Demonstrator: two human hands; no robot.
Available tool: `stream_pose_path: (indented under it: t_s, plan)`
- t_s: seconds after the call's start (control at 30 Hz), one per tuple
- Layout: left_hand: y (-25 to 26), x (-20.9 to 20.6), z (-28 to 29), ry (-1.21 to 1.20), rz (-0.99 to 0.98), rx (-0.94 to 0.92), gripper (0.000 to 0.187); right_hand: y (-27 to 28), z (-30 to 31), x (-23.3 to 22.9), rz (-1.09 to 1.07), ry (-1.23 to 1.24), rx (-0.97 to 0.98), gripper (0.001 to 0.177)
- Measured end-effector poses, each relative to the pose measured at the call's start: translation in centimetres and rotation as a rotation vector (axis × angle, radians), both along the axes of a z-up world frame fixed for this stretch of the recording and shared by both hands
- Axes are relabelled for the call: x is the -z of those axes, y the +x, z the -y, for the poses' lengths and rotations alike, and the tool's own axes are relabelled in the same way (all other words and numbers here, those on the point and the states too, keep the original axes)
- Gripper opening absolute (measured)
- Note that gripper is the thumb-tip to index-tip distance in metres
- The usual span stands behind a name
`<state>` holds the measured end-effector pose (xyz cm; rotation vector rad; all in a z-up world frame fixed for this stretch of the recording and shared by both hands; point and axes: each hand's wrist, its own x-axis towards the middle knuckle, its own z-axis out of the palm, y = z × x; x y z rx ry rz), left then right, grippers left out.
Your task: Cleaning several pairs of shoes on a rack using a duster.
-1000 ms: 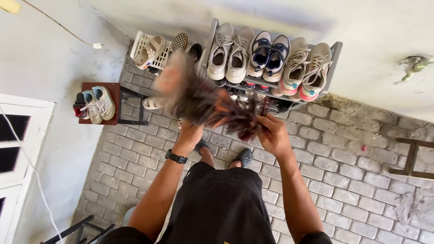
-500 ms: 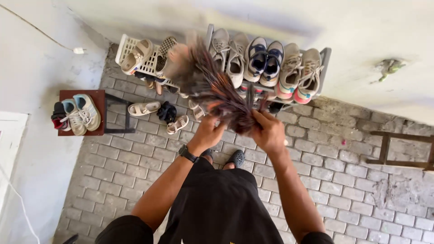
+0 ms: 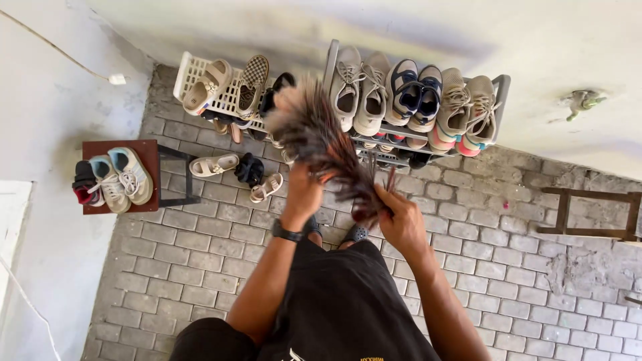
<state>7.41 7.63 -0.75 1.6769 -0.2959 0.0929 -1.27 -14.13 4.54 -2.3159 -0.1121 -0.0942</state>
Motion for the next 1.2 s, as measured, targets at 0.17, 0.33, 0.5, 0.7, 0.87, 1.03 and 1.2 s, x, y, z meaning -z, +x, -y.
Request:
stream_pose_path:
  t_s: [0.17,0.33,0.5,0.7,0.87,1.03,1.2]
  plan:
    - [0.1,-0.7,1.8,0.079,-0.073,0.039,0.034,1.8,-0.8,-4.0,0.127,-0.027,0.059,0.052]
    - [2.9,-3.6,-0.3,-0.055,0.079,0.014,0.025,-1.4,1.7,-3.5,0.07,-0.077,0.107,0.05]
    - [3.0,-5.7,-0.5,0.164,0.302,0.127,0.02,-0.1,0.5,-3.7,0.137,-0.009,0.119,0.05]
    - [4.6,-5.9,2.4,0.313,-0.19,0.3,0.026,2.4,1.3,-7.5,0.16,-0.035,0.13,0.05]
    - [7.6,-8.8,0.7,0.13,0.114,0.138,0.022,1.7,4.8,-6.3,0.135,-0.039,0.139,0.043]
    - [6.6,-9.8,4.7,0.235,0.296,0.235,0.022,4.3,5.0,-8.1,0.329,-0.03,0.095,0.044]
    - [8.2,-10.1,6.9,0.324,0.201,0.261,0.022,5.8,7.2,-9.5,0.325,-0.079,0.074,0.048]
